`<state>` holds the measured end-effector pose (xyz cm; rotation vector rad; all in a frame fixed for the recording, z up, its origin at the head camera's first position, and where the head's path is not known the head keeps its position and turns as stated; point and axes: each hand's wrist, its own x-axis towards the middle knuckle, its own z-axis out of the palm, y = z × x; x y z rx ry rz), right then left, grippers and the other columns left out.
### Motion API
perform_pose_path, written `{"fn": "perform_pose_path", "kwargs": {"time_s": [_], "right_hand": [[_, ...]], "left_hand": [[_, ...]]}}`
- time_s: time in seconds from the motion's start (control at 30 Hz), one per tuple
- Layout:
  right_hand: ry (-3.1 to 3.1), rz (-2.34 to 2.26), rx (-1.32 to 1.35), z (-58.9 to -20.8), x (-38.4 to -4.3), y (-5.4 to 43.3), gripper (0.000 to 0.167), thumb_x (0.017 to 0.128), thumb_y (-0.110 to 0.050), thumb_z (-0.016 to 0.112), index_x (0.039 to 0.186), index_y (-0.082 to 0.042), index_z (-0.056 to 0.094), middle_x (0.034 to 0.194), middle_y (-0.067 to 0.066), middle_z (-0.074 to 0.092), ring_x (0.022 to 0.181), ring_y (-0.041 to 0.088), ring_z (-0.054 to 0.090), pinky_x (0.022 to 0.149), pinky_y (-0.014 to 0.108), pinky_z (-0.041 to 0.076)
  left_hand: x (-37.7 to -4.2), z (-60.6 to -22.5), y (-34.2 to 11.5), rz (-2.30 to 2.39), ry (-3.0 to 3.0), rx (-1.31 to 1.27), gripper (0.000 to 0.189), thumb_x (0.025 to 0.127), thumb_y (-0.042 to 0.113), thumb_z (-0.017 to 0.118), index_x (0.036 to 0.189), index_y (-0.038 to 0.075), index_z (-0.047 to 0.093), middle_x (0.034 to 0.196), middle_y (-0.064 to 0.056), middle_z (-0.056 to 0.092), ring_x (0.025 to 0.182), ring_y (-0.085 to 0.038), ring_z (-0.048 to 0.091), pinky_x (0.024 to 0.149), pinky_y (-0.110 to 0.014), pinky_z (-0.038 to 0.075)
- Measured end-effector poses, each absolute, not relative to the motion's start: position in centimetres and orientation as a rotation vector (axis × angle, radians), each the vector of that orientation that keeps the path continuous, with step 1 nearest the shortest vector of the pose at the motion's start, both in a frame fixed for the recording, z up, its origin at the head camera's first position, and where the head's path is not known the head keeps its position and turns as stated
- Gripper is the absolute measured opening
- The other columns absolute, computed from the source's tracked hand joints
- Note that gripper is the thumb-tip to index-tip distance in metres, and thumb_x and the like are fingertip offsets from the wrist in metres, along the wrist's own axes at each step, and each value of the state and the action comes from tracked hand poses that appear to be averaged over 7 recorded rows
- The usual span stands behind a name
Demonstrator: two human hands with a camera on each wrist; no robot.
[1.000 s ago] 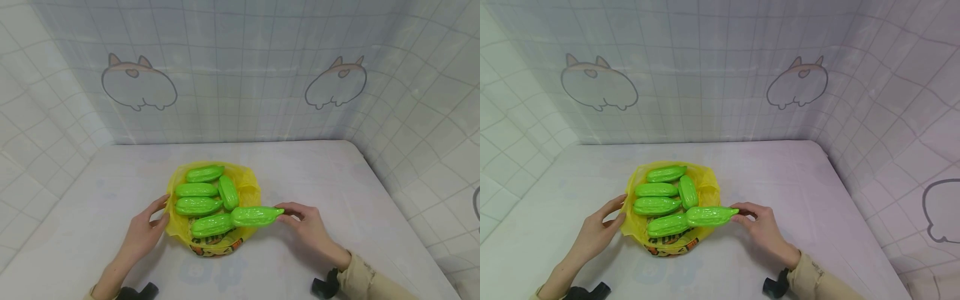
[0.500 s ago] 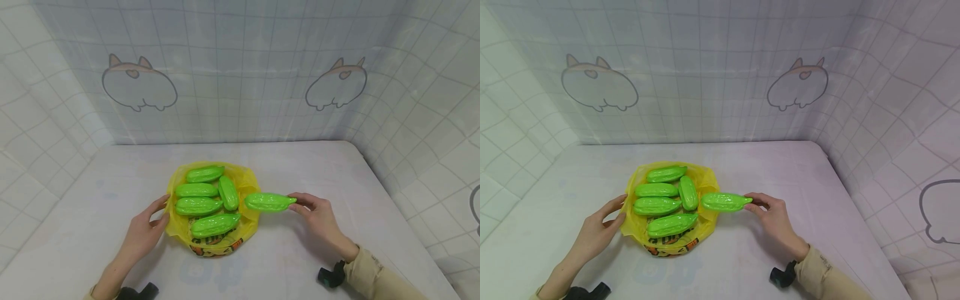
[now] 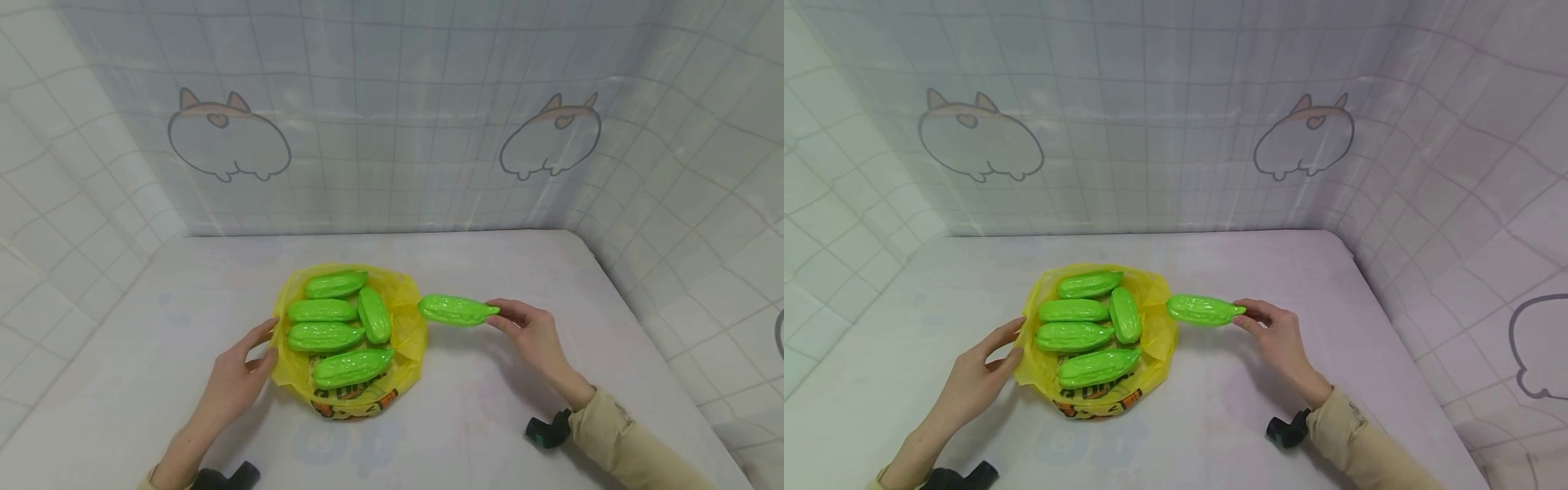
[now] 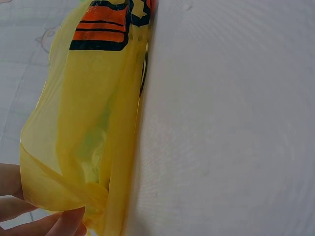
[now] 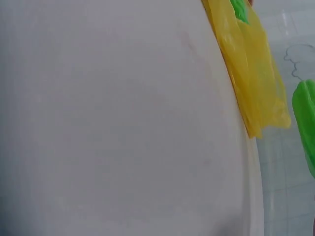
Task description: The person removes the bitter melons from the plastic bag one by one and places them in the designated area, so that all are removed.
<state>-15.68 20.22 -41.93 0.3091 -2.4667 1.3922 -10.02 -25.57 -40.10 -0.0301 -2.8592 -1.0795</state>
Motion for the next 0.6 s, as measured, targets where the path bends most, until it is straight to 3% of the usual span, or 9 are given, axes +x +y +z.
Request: {"fn": "perform_pose_path", "kwargs": {"time_s": [0.6], "right_hand": [[-2.516,1.363,0.231,-42.7,-18.2,21.8,0.029,0.088,-0.012,0.075,0.117,-0.004,0.073,0.108,0.012,0.075,0.087,-0.004,0.065,0.071,0.009,0.055]], "left_hand": [[-10.0,-40.0,-25.5,-1.095,-2.867,-0.008,0.051,0.103,0.019,0.049,0.153,0.015,0.04,0.142,-0.028,0.052,0.113,-0.041,0.065,0.091,-0.046,0.059]]}}
